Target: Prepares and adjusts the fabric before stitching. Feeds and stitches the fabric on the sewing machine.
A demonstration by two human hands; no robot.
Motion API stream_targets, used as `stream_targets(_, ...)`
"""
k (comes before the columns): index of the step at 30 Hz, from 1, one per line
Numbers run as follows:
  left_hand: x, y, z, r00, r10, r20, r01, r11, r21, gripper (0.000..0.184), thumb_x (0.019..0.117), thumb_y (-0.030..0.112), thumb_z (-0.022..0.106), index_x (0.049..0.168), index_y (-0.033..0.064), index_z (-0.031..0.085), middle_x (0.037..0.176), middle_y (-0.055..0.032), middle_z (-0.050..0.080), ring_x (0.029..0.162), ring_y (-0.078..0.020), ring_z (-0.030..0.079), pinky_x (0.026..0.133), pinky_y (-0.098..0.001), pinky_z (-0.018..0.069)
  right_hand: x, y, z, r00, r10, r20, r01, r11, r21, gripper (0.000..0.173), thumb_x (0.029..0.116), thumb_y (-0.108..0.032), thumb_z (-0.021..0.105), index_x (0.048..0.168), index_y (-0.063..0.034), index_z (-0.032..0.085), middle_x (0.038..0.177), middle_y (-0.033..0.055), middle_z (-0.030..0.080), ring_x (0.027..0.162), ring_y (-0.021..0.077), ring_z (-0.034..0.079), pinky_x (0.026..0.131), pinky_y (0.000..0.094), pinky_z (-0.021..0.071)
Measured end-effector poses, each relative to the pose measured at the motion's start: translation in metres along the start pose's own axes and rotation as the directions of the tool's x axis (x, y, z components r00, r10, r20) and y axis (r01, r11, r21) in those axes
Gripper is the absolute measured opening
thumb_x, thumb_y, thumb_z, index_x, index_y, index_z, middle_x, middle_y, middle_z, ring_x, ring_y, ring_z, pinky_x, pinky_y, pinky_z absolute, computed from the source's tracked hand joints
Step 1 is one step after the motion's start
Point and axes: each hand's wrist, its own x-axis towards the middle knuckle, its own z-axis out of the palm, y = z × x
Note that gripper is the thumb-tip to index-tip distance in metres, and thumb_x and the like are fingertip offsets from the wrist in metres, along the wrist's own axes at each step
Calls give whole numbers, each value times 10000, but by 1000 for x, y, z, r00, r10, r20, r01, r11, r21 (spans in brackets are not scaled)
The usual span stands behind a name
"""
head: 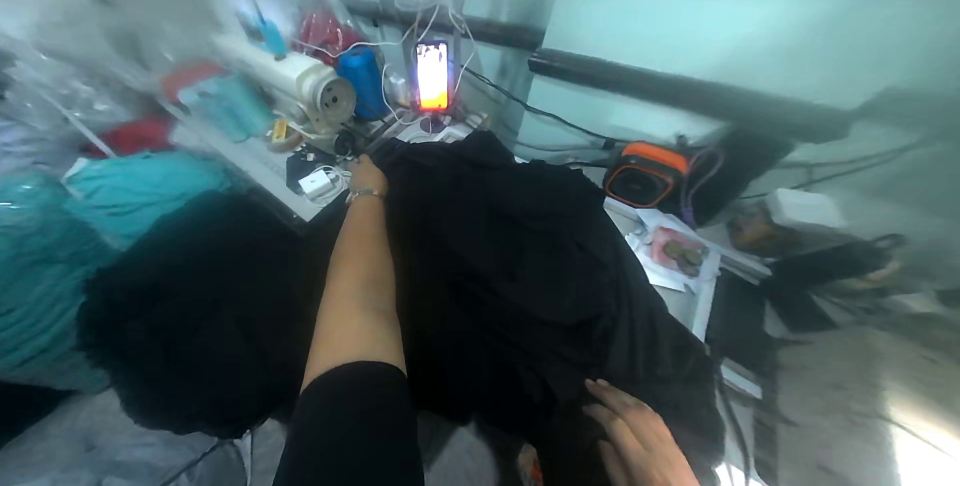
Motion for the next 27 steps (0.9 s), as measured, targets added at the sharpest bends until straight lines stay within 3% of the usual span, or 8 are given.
stream_targets(2, 3, 1, 3, 999, 43, -10, -42, 997, 68, 632, 933, 133, 684, 1487, -29, 427, 1535, -364, 363, 1242, -546, 565, 966, -656, 521, 0, 0, 0, 1000, 3, 1, -3, 1000, 8, 234, 920, -62, 560, 1094, -36, 713, 1309, 193, 675, 1278, 367, 611, 1086, 485, 469)
stream_targets(6, 12, 2, 9, 998, 70, 11, -70, 983, 171, 553, 988, 70, 578, 1499, -44, 401, 1514, -367, 393, 1211, -545, 588, 955, -649, 524, 0, 2, 1, 1000, -5, -2, 5, 1000, 5, 224, 930, -71, 558, 1096, -56, 708, 1304, 184, 678, 1276, 351, 612, 1084, 465, 470)
stream_targets(13, 21, -1, 13, 998, 55, 35, -61, 984, 168, 554, 1011, 94, 558, 1506, -76, 379, 1494, -380, 417, 1249, -557, 560, 984, -657, 503, 2, -1, -2, 1000, 13, 11, -13, 1000, 23, 221, 919, -49, 572, 1082, -31, 721, 1286, 206, 685, 1256, 381, 625, 1070, 497, 484)
stream_targets(21, 25, -1, 16, 1000, 20, 15, -22, 987, 156, 498, 1002, 90, 568, 1446, -92, 436, 1422, -367, 500, 1253, -526, 574, 989, -647, 505, 1, 0, 0, 1000, 20, 6, -20, 1000, 10, 211, 923, -46, 569, 1070, -51, 719, 1272, 190, 693, 1258, 358, 625, 1083, 464, 474)
stream_targets(27, 27, -4, 15, 999, 27, 20, -30, 990, 136, 603, 974, 208, 670, 1434, -105, 438, 1425, -364, 500, 1260, -523, 570, 1005, -650, 493, 3, -1, -1, 1000, 23, 9, -23, 1000, 12, 207, 937, -59, 560, 1069, -49, 719, 1271, 192, 694, 1261, 360, 622, 1081, 466, 473)
